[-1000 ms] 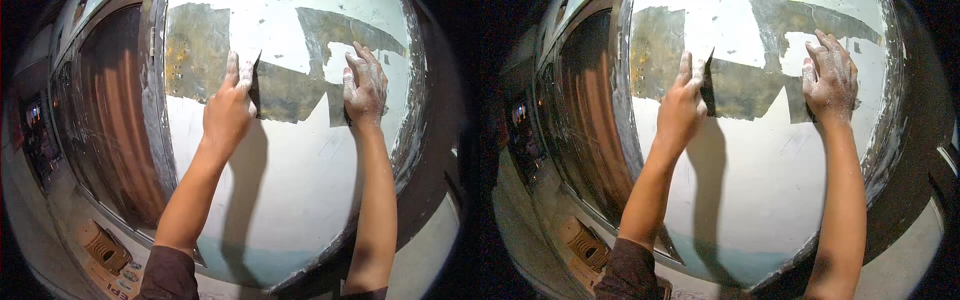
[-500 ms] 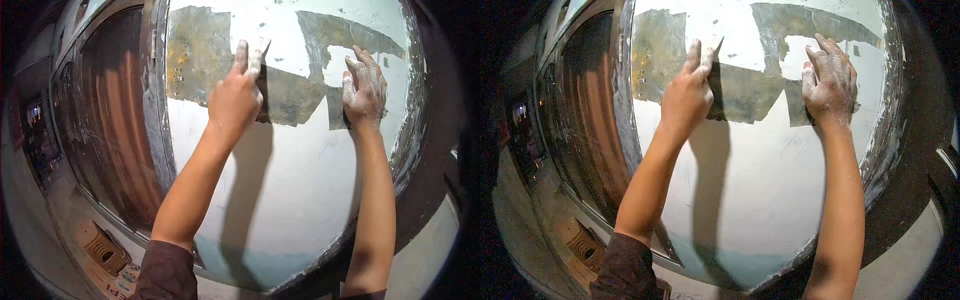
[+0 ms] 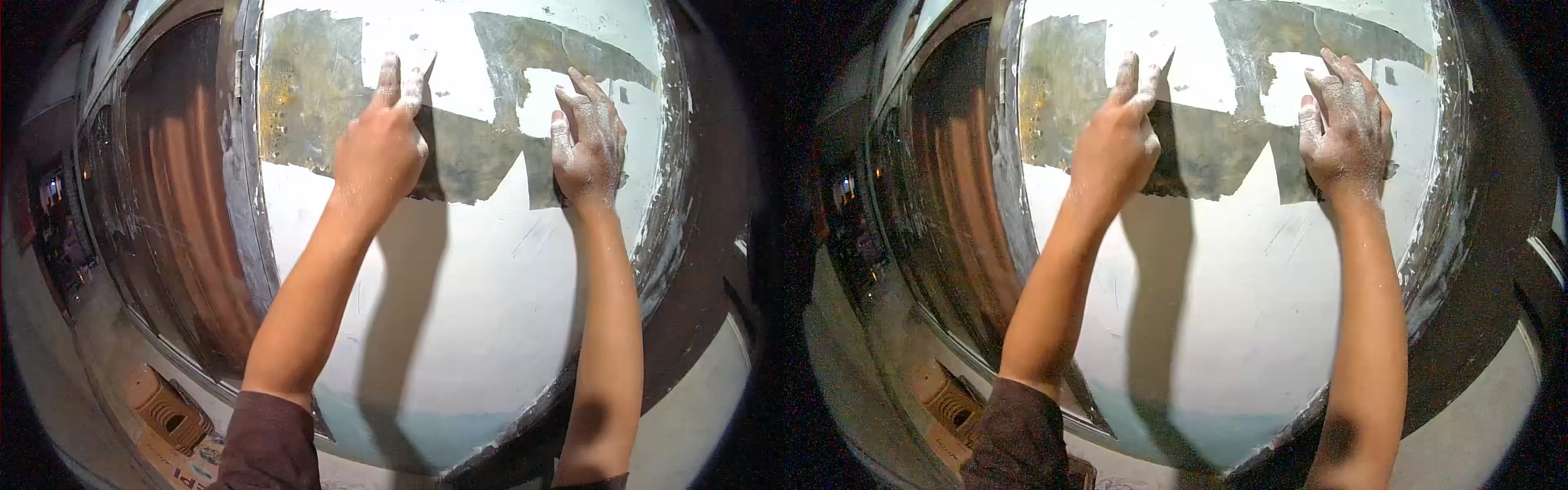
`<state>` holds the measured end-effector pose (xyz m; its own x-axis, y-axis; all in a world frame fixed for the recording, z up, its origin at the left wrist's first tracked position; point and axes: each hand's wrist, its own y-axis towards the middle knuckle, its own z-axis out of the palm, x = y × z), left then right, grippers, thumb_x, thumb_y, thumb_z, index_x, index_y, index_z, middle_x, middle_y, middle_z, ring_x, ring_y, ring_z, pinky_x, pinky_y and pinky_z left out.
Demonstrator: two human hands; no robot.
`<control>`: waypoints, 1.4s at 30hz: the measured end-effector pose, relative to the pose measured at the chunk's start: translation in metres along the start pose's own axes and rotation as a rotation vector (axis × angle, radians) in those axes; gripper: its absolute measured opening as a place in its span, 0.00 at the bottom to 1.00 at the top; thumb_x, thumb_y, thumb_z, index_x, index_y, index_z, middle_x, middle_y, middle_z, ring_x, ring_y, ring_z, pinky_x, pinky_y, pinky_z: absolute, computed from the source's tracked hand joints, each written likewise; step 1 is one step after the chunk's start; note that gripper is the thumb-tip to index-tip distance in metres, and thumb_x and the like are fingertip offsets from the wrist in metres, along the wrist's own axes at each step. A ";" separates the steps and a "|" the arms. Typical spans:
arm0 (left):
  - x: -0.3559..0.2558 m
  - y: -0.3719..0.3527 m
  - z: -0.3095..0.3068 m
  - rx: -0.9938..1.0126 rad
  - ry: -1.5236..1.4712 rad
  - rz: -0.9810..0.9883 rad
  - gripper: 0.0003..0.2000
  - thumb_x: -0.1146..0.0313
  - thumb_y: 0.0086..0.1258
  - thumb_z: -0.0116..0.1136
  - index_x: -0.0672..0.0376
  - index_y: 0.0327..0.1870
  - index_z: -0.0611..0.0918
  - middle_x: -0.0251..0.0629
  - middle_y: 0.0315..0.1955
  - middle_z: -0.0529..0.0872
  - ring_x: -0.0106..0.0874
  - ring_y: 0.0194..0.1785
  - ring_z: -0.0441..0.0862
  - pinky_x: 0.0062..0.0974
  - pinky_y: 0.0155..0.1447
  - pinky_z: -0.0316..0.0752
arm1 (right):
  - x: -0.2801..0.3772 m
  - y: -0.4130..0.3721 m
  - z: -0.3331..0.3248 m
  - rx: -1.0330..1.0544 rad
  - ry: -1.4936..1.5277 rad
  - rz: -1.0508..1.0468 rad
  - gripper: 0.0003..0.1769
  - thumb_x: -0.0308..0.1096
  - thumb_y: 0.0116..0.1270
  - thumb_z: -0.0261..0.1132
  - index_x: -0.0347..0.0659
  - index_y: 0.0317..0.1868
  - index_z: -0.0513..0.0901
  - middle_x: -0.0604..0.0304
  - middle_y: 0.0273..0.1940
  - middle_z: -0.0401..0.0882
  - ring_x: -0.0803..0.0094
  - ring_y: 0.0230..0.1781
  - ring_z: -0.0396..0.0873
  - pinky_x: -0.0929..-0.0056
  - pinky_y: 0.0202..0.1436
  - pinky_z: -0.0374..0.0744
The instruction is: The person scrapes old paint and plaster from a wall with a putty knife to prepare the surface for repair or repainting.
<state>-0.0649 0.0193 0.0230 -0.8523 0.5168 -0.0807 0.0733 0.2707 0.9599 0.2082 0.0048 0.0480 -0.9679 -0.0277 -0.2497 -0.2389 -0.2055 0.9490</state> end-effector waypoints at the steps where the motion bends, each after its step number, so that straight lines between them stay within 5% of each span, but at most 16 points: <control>1: -0.001 -0.010 0.002 0.000 -0.026 -0.009 0.34 0.79 0.62 0.54 0.51 0.75 0.78 0.38 0.83 0.63 0.53 0.58 0.87 0.46 0.59 0.85 | 0.000 -0.001 0.000 -0.001 -0.006 0.002 0.18 0.36 0.71 0.63 0.53 0.60 0.87 0.68 0.74 0.77 0.66 0.78 0.70 0.54 0.82 0.64; 6: 0.000 -0.046 0.013 -0.040 -0.113 -0.011 0.38 0.81 0.59 0.55 0.46 0.77 0.77 0.40 0.84 0.63 0.52 0.56 0.88 0.45 0.54 0.86 | 0.000 -0.001 0.000 0.010 -0.013 0.007 0.18 0.37 0.72 0.62 0.53 0.60 0.87 0.68 0.74 0.77 0.66 0.79 0.68 0.53 0.82 0.64; 9: -0.006 -0.020 0.002 -0.018 -0.047 -0.004 0.37 0.79 0.59 0.53 0.52 0.76 0.77 0.41 0.83 0.63 0.53 0.57 0.88 0.45 0.56 0.85 | 0.000 0.000 0.000 0.013 -0.028 0.004 0.18 0.38 0.73 0.62 0.52 0.60 0.87 0.67 0.74 0.77 0.65 0.78 0.69 0.54 0.81 0.64; 11: 0.005 -0.002 0.011 -0.034 -0.057 0.026 0.43 0.79 0.61 0.53 0.37 0.82 0.68 0.43 0.83 0.63 0.60 0.46 0.89 0.51 0.52 0.86 | -0.001 -0.001 0.001 0.013 -0.004 0.009 0.18 0.38 0.73 0.62 0.52 0.61 0.87 0.66 0.74 0.77 0.65 0.78 0.69 0.54 0.81 0.64; 12: 0.003 -0.005 0.012 -0.032 -0.057 0.027 0.43 0.79 0.61 0.53 0.37 0.82 0.68 0.43 0.83 0.63 0.60 0.46 0.89 0.51 0.52 0.86 | -0.001 -0.001 0.001 0.014 -0.005 0.010 0.18 0.38 0.73 0.62 0.52 0.61 0.87 0.66 0.74 0.77 0.65 0.78 0.69 0.54 0.81 0.64; 18: -0.011 -0.044 0.018 0.001 -0.129 -0.017 0.41 0.78 0.61 0.53 0.40 0.81 0.70 0.46 0.84 0.61 0.59 0.46 0.90 0.53 0.52 0.86 | 0.001 -0.001 0.001 0.005 -0.018 0.026 0.18 0.38 0.73 0.62 0.53 0.61 0.87 0.67 0.74 0.77 0.65 0.78 0.69 0.53 0.81 0.64; 20: -0.015 -0.027 0.010 -0.036 -0.141 -0.002 0.33 0.78 0.63 0.53 0.52 0.74 0.79 0.45 0.83 0.63 0.55 0.59 0.86 0.47 0.60 0.84 | 0.003 0.001 -0.003 0.021 0.015 0.033 0.18 0.38 0.72 0.63 0.53 0.60 0.87 0.66 0.74 0.77 0.64 0.78 0.69 0.53 0.81 0.64; 23: -0.018 0.008 0.005 -0.031 -0.103 -0.020 0.29 0.77 0.66 0.49 0.55 0.71 0.81 0.46 0.81 0.65 0.57 0.57 0.87 0.49 0.62 0.83 | 0.002 0.000 -0.002 0.020 0.003 0.023 0.18 0.37 0.71 0.64 0.53 0.60 0.86 0.66 0.73 0.77 0.63 0.78 0.69 0.52 0.81 0.64; 32: -0.025 -0.030 0.019 -0.063 -0.143 -0.027 0.36 0.79 0.58 0.53 0.53 0.74 0.79 0.48 0.82 0.63 0.57 0.57 0.87 0.46 0.60 0.84 | -0.002 -0.001 0.000 0.004 0.000 -0.003 0.19 0.37 0.71 0.63 0.53 0.60 0.86 0.65 0.74 0.77 0.63 0.77 0.70 0.53 0.81 0.65; 35: -0.025 0.008 0.011 -0.061 -0.096 -0.025 0.34 0.78 0.63 0.51 0.52 0.75 0.79 0.48 0.81 0.66 0.57 0.56 0.87 0.48 0.61 0.83 | 0.000 0.000 -0.001 0.003 0.013 0.011 0.17 0.38 0.72 0.63 0.53 0.60 0.86 0.66 0.73 0.77 0.65 0.77 0.70 0.54 0.81 0.64; 42: -0.030 -0.035 0.015 -0.007 -0.153 -0.070 0.33 0.78 0.62 0.52 0.53 0.73 0.80 0.48 0.82 0.63 0.57 0.57 0.87 0.48 0.60 0.83 | -0.001 -0.001 0.000 0.006 0.009 -0.001 0.18 0.38 0.72 0.63 0.53 0.60 0.86 0.66 0.73 0.77 0.65 0.78 0.69 0.53 0.81 0.64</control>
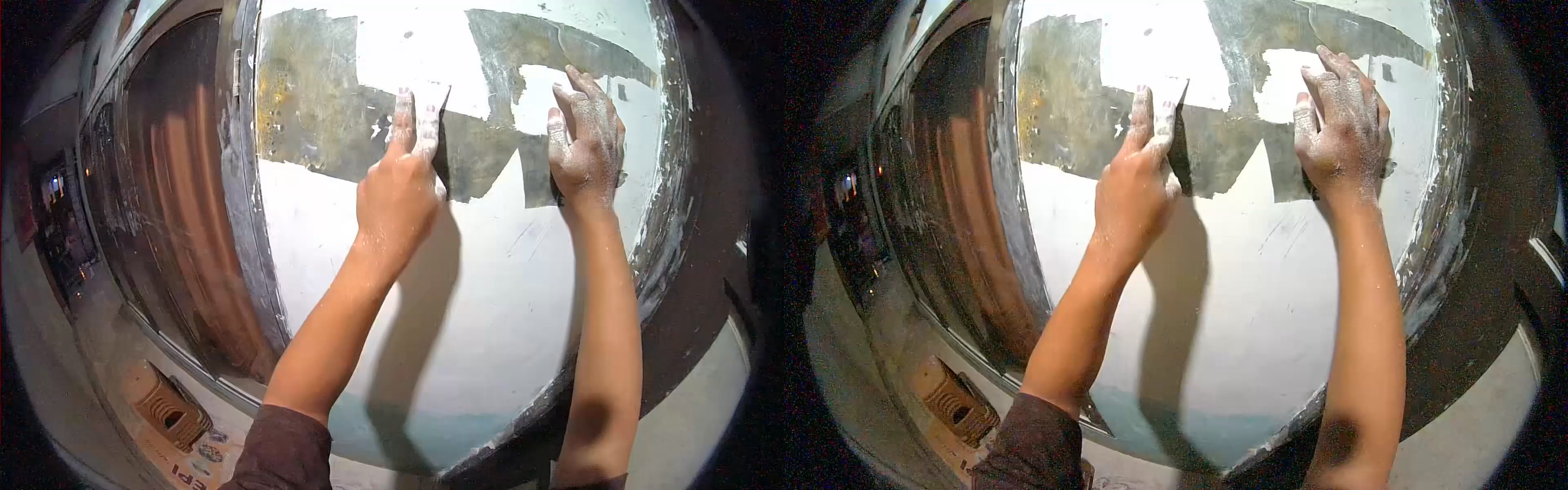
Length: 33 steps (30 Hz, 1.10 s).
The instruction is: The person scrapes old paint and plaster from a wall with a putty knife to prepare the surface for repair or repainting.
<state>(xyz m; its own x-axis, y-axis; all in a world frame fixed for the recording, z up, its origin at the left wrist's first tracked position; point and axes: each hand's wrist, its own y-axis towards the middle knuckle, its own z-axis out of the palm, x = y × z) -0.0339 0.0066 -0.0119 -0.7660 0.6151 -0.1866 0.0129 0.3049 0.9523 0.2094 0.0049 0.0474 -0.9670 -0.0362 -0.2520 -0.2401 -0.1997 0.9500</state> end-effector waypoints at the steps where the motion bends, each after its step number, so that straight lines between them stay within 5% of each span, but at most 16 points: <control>1: 0.000 0.001 0.000 -0.013 0.008 0.019 0.33 0.78 0.61 0.53 0.53 0.73 0.80 0.48 0.83 0.62 0.57 0.57 0.87 0.48 0.60 0.84 | 0.001 0.000 0.000 -0.005 -0.010 0.009 0.18 0.38 0.72 0.64 0.53 0.60 0.86 0.66 0.73 0.77 0.65 0.77 0.70 0.53 0.81 0.64; 3: 0.001 0.014 0.003 -0.090 0.014 0.081 0.29 0.76 0.61 0.55 0.57 0.68 0.84 0.53 0.79 0.67 0.58 0.55 0.87 0.49 0.59 0.84 | 0.000 0.000 0.001 -0.012 -0.025 0.006 0.17 0.38 0.72 0.64 0.53 0.60 0.86 0.67 0.73 0.78 0.65 0.77 0.70 0.54 0.81 0.64; 6: -0.012 0.053 -0.017 0.085 0.056 -0.041 0.20 0.74 0.64 0.54 0.61 0.55 0.89 0.57 0.69 0.79 0.60 0.54 0.86 0.52 0.62 0.80 | -0.001 0.000 0.000 -0.012 -0.016 0.011 0.17 0.38 0.72 0.64 0.53 0.60 0.86 0.68 0.73 0.78 0.65 0.77 0.70 0.55 0.81 0.65; 10: -0.010 0.021 -0.005 -0.003 0.051 -0.006 0.31 0.75 0.64 0.54 0.52 0.74 0.79 0.47 0.83 0.61 0.57 0.59 0.86 0.51 0.65 0.81 | -0.001 -0.001 0.001 -0.009 -0.006 0.013 0.18 0.38 0.71 0.64 0.53 0.60 0.86 0.67 0.74 0.77 0.65 0.77 0.70 0.54 0.81 0.65; 14: -0.004 -0.013 0.010 -0.002 -0.001 -0.013 0.33 0.78 0.61 0.56 0.52 0.74 0.79 0.46 0.84 0.60 0.55 0.57 0.88 0.49 0.61 0.84 | 0.001 0.000 -0.001 0.002 0.019 0.034 0.18 0.37 0.72 0.63 0.53 0.60 0.86 0.67 0.74 0.76 0.66 0.78 0.69 0.55 0.82 0.64; 19: -0.013 0.043 -0.005 0.060 0.077 -0.030 0.30 0.75 0.66 0.52 0.56 0.73 0.79 0.49 0.81 0.66 0.61 0.55 0.87 0.53 0.61 0.82 | -0.001 -0.002 0.001 -0.001 -0.016 0.006 0.18 0.38 0.71 0.64 0.53 0.60 0.86 0.67 0.74 0.77 0.65 0.78 0.69 0.55 0.81 0.64; 22: -0.010 0.026 0.006 -0.108 0.062 0.040 0.32 0.75 0.64 0.54 0.52 0.74 0.78 0.46 0.82 0.65 0.56 0.55 0.88 0.50 0.59 0.84 | -0.001 0.000 0.000 -0.028 0.021 0.004 0.18 0.37 0.70 0.64 0.52 0.59 0.87 0.65 0.72 0.78 0.64 0.76 0.71 0.54 0.80 0.66; 25: -0.010 -0.010 0.006 0.003 0.034 -0.011 0.34 0.78 0.61 0.56 0.51 0.74 0.78 0.43 0.83 0.63 0.55 0.55 0.89 0.46 0.57 0.86 | -0.001 0.001 -0.001 -0.019 0.038 0.015 0.17 0.37 0.70 0.64 0.52 0.58 0.87 0.65 0.72 0.79 0.64 0.76 0.72 0.53 0.80 0.66; 29: -0.012 0.007 0.007 -0.042 0.037 0.018 0.23 0.77 0.61 0.55 0.60 0.59 0.88 0.42 0.83 0.62 0.55 0.53 0.89 0.48 0.58 0.85 | -0.002 0.000 0.002 -0.032 -0.006 -0.004 0.17 0.37 0.70 0.64 0.52 0.58 0.87 0.66 0.72 0.79 0.65 0.76 0.71 0.54 0.80 0.66; 33: -0.018 0.038 -0.002 -0.018 0.075 -0.004 0.22 0.73 0.66 0.51 0.61 0.61 0.87 0.44 0.81 0.67 0.57 0.54 0.88 0.51 0.60 0.83 | -0.001 0.000 0.000 -0.025 0.016 0.003 0.17 0.37 0.70 0.65 0.51 0.58 0.87 0.66 0.72 0.79 0.65 0.76 0.72 0.55 0.80 0.67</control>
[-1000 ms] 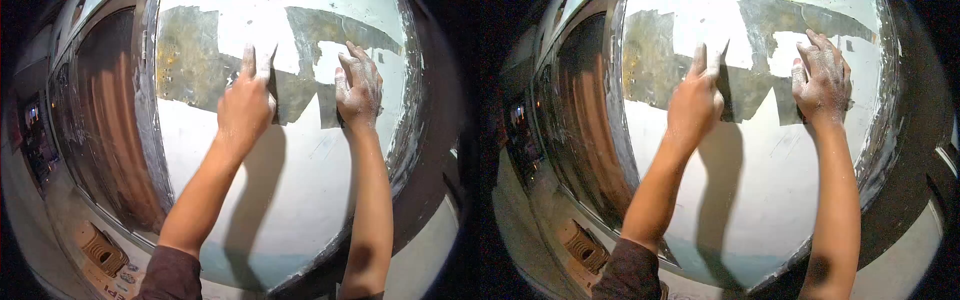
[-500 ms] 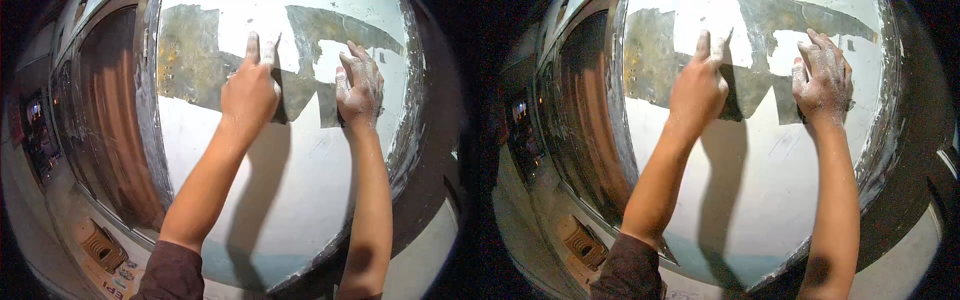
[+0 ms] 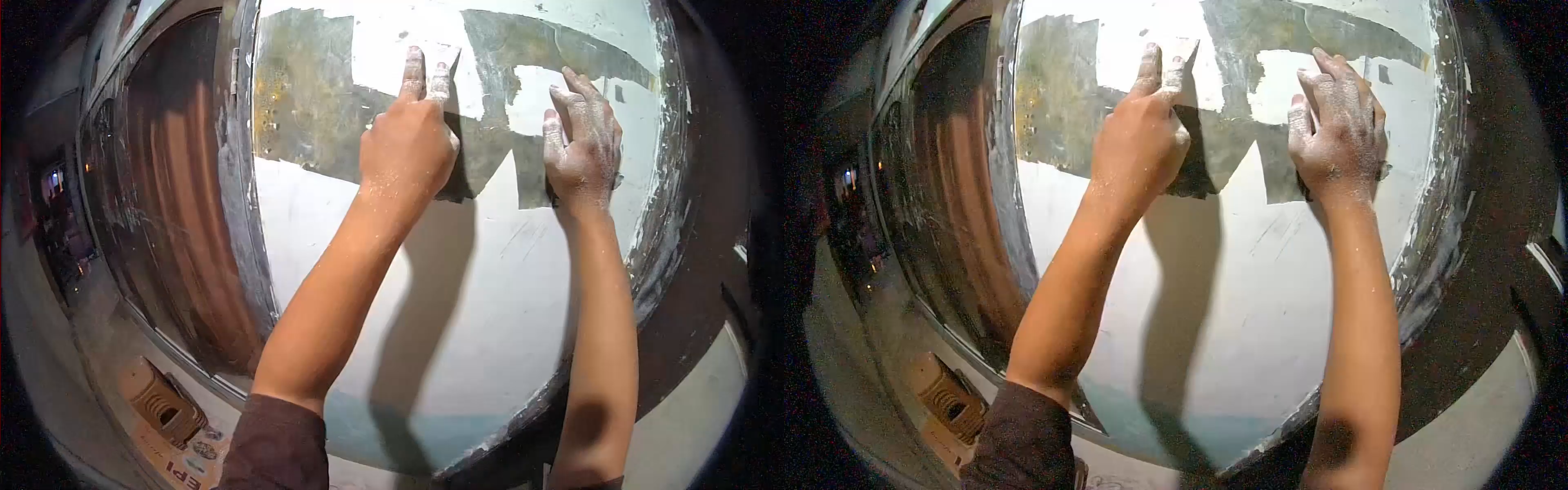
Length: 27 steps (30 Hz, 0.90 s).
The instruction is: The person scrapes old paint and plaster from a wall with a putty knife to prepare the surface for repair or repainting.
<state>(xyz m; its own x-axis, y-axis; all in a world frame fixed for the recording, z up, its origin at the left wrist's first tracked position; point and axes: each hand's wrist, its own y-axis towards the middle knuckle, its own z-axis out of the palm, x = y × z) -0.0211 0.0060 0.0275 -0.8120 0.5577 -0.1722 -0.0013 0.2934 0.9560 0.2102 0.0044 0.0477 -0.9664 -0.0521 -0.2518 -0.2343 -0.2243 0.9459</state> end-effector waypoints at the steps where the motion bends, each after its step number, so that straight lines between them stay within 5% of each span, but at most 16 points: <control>1: 0.001 -0.003 -0.002 0.026 -0.003 -0.002 0.24 0.74 0.66 0.51 0.58 0.64 0.85 0.44 0.81 0.67 0.57 0.54 0.88 0.50 0.60 0.83 | 0.001 0.001 -0.001 0.000 0.005 0.008 0.17 0.36 0.70 0.65 0.51 0.58 0.87 0.66 0.72 0.79 0.65 0.76 0.72 0.55 0.79 0.67; 6: 0.003 -0.040 0.006 0.023 -0.070 -0.022 0.34 0.79 0.62 0.52 0.49 0.75 0.79 0.42 0.82 0.66 0.56 0.54 0.89 0.48 0.59 0.84 | 0.002 0.000 0.001 -0.017 0.006 -0.001 0.17 0.36 0.69 0.65 0.50 0.57 0.87 0.66 0.72 0.79 0.64 0.76 0.72 0.54 0.79 0.67; 11: 0.001 0.007 0.000 0.012 -0.006 0.015 0.28 0.74 0.67 0.49 0.52 0.70 0.82 0.44 0.82 0.65 0.56 0.54 0.88 0.50 0.59 0.83 | 0.001 0.001 -0.001 -0.010 0.026 0.002 0.17 0.36 0.69 0.65 0.50 0.57 0.87 0.64 0.72 0.79 0.63 0.76 0.72 0.54 0.80 0.66; 27: 0.001 -0.025 0.008 -0.009 -0.008 0.037 0.32 0.78 0.65 0.52 0.51 0.75 0.78 0.40 0.84 0.62 0.56 0.51 0.89 0.50 0.54 0.85 | 0.001 0.001 -0.002 0.008 0.026 0.009 0.17 0.37 0.70 0.64 0.51 0.58 0.87 0.66 0.72 0.79 0.64 0.77 0.71 0.54 0.81 0.64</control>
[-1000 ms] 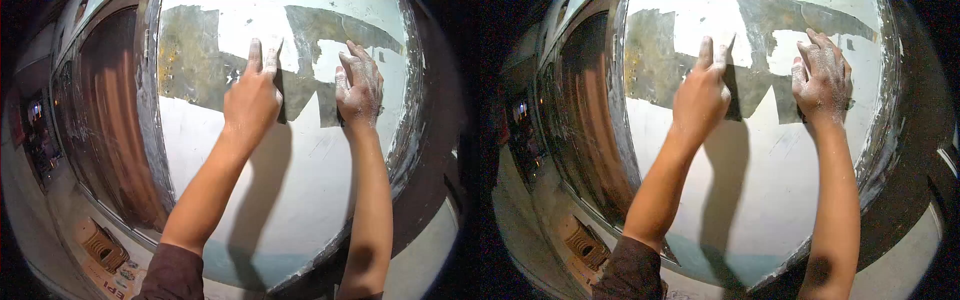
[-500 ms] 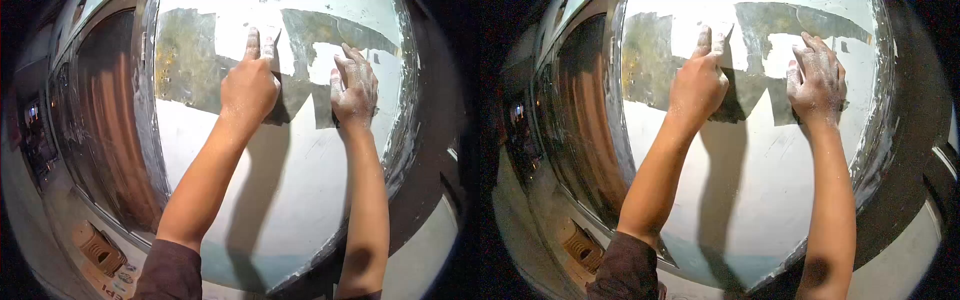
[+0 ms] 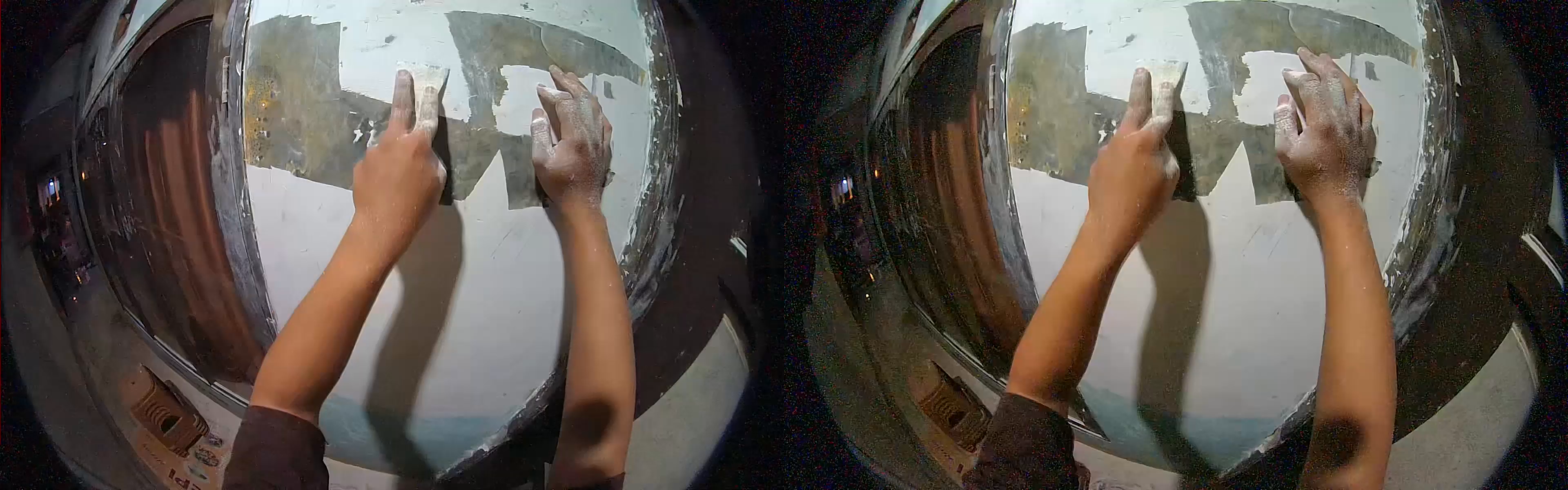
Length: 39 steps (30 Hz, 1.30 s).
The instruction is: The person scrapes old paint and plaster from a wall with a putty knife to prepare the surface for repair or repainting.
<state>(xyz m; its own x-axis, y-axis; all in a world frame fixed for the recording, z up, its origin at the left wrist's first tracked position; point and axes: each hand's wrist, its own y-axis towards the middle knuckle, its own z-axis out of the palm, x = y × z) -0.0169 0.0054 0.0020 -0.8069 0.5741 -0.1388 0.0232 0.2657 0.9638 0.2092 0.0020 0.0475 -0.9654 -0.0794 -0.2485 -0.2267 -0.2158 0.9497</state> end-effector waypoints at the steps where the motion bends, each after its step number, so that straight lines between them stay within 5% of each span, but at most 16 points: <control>1: 0.001 -0.014 0.006 -0.002 0.001 0.001 0.32 0.78 0.65 0.52 0.51 0.75 0.78 0.40 0.84 0.62 0.56 0.51 0.89 0.50 0.54 0.85 | 0.000 0.000 0.000 -0.002 0.000 0.000 0.17 0.37 0.70 0.64 0.51 0.58 0.87 0.66 0.72 0.79 0.64 0.77 0.71 0.54 0.81 0.64; 4: -0.001 -0.031 0.004 0.105 -0.026 -0.076 0.35 0.78 0.62 0.54 0.49 0.76 0.77 0.39 0.84 0.61 0.55 0.54 0.89 0.47 0.56 0.85 | 0.000 -0.002 0.003 -0.004 -0.032 0.000 0.18 0.36 0.70 0.65 0.50 0.58 0.86 0.65 0.72 0.79 0.63 0.76 0.71 0.54 0.81 0.64; 7: -0.004 -0.009 0.002 0.008 -0.009 -0.007 0.35 0.77 0.63 0.54 0.50 0.77 0.76 0.39 0.84 0.61 0.55 0.54 0.89 0.48 0.56 0.85 | 0.000 0.000 0.001 0.005 0.017 0.008 0.17 0.36 0.69 0.65 0.50 0.58 0.86 0.64 0.72 0.78 0.63 0.77 0.71 0.54 0.81 0.64; 11: -0.012 0.034 -0.008 0.105 0.058 -0.093 0.20 0.75 0.66 0.54 0.60 0.59 0.87 0.43 0.83 0.64 0.56 0.53 0.89 0.50 0.56 0.84 | 0.000 -0.003 0.002 -0.011 0.005 0.014 0.17 0.36 0.70 0.66 0.50 0.58 0.87 0.64 0.72 0.78 0.64 0.77 0.70 0.55 0.81 0.63; 12: -0.012 0.027 -0.004 -0.030 0.010 -0.022 0.15 0.76 0.66 0.54 0.62 0.51 0.89 0.45 0.82 0.64 0.55 0.52 0.89 0.49 0.55 0.85 | -0.001 -0.001 0.000 0.005 0.058 0.018 0.17 0.37 0.70 0.66 0.50 0.58 0.87 0.65 0.72 0.78 0.65 0.77 0.70 0.56 0.81 0.62; 17: -0.016 -0.028 0.011 0.014 -0.046 -0.070 0.29 0.78 0.63 0.59 0.53 0.68 0.83 0.41 0.84 0.61 0.54 0.53 0.90 0.45 0.49 0.87 | -0.002 -0.001 0.004 -0.021 0.048 -0.008 0.17 0.36 0.69 0.65 0.48 0.57 0.87 0.64 0.72 0.78 0.64 0.77 0.69 0.54 0.81 0.62; 23: -0.020 0.009 0.003 -0.041 0.011 -0.031 0.22 0.75 0.65 0.55 0.57 0.60 0.88 0.48 0.82 0.63 0.55 0.53 0.89 0.49 0.55 0.85 | 0.001 -0.002 0.009 0.074 -0.129 -0.028 0.28 0.41 0.75 0.59 0.55 0.75 0.76 0.66 0.81 0.66 0.64 0.84 0.59 0.50 0.87 0.52; 26: -0.021 0.012 0.007 0.051 -0.019 -0.082 0.18 0.74 0.65 0.55 0.62 0.54 0.88 0.51 0.79 0.69 0.59 0.51 0.89 0.49 0.59 0.84 | 0.002 0.001 0.011 0.142 -0.229 0.034 0.33 0.54 0.80 0.54 0.66 0.83 0.65 0.69 0.86 0.56 0.62 0.88 0.47 0.34 0.87 0.42; 30: -0.026 -0.024 0.014 0.001 0.002 -0.072 0.27 0.76 0.62 0.57 0.57 0.66 0.85 0.47 0.84 0.59 0.56 0.51 0.90 0.47 0.52 0.87 | 0.003 0.001 0.015 0.143 -0.285 0.044 0.36 0.62 0.79 0.54 0.70 0.84 0.62 0.71 0.88 0.51 0.55 0.89 0.44 0.17 0.80 0.38; 39: -0.030 -0.005 0.010 -0.013 -0.022 -0.115 0.23 0.75 0.64 0.54 0.60 0.61 0.86 0.43 0.84 0.61 0.58 0.56 0.87 0.52 0.58 0.83 | 0.004 -0.002 0.014 0.125 -0.265 0.037 0.38 0.64 0.75 0.58 0.70 0.83 0.65 0.70 0.86 0.56 0.56 0.88 0.46 0.10 0.76 0.39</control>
<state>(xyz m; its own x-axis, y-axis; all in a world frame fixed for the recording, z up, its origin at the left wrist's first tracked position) 0.0129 -0.0049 -0.0009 -0.7909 0.5571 -0.2533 -0.0762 0.3210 0.9440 0.2038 0.0157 0.0475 -0.9696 0.1755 -0.1707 -0.1892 -0.0947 0.9774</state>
